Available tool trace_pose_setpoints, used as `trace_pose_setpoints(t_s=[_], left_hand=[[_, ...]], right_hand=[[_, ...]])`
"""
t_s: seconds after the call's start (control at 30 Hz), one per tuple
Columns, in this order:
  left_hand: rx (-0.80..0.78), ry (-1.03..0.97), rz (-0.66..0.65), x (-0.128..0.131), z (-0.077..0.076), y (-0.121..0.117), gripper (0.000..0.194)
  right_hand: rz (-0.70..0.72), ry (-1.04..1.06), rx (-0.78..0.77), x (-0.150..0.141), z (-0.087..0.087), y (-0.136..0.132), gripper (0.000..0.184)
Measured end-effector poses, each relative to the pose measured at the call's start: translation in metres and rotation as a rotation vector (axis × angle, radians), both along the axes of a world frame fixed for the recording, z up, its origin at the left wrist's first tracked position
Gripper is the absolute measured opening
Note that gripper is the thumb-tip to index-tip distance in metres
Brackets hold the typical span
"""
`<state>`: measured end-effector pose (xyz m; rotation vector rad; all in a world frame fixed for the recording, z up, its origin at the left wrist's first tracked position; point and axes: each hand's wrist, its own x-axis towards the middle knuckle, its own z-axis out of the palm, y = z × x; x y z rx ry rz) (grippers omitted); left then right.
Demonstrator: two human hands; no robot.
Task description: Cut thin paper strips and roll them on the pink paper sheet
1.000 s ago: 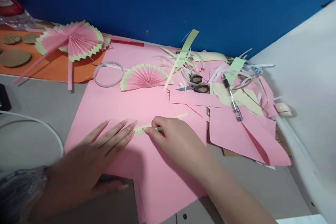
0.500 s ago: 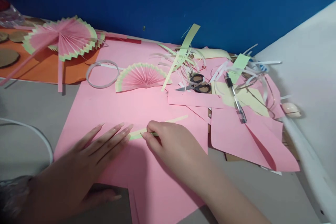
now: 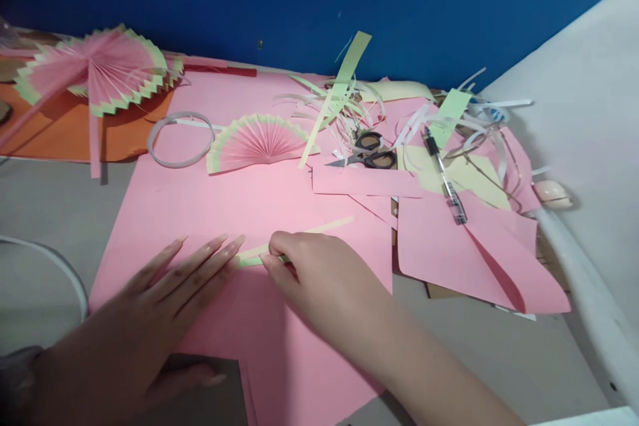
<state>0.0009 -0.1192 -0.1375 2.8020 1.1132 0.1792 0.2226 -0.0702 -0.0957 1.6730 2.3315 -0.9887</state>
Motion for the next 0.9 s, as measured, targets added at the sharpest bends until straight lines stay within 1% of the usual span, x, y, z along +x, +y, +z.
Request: trace_pose_setpoints(t_s=[0.3,0.5,0.9], left_hand=[[-0.013,0.019,-0.016,-0.0021,-0.0016,-0.0004,0.084],[-0.050,0.014,-0.063,-0.0048,-0.0004,0.0015,0.081],[-0.063,0.034,-0.053,-0.0056,0.0014,0.0025,0.080]], right_hand=[[-0.003,0.009,0.007,-0.0009,0.0003,-0.0011,0.028],[-0.004,0.008,0.018,-0.0008,0.0001,-0.0001,0.030],[-0.003,0.032,-0.009,0.0023,-0.0007,-0.0007,0.028]])
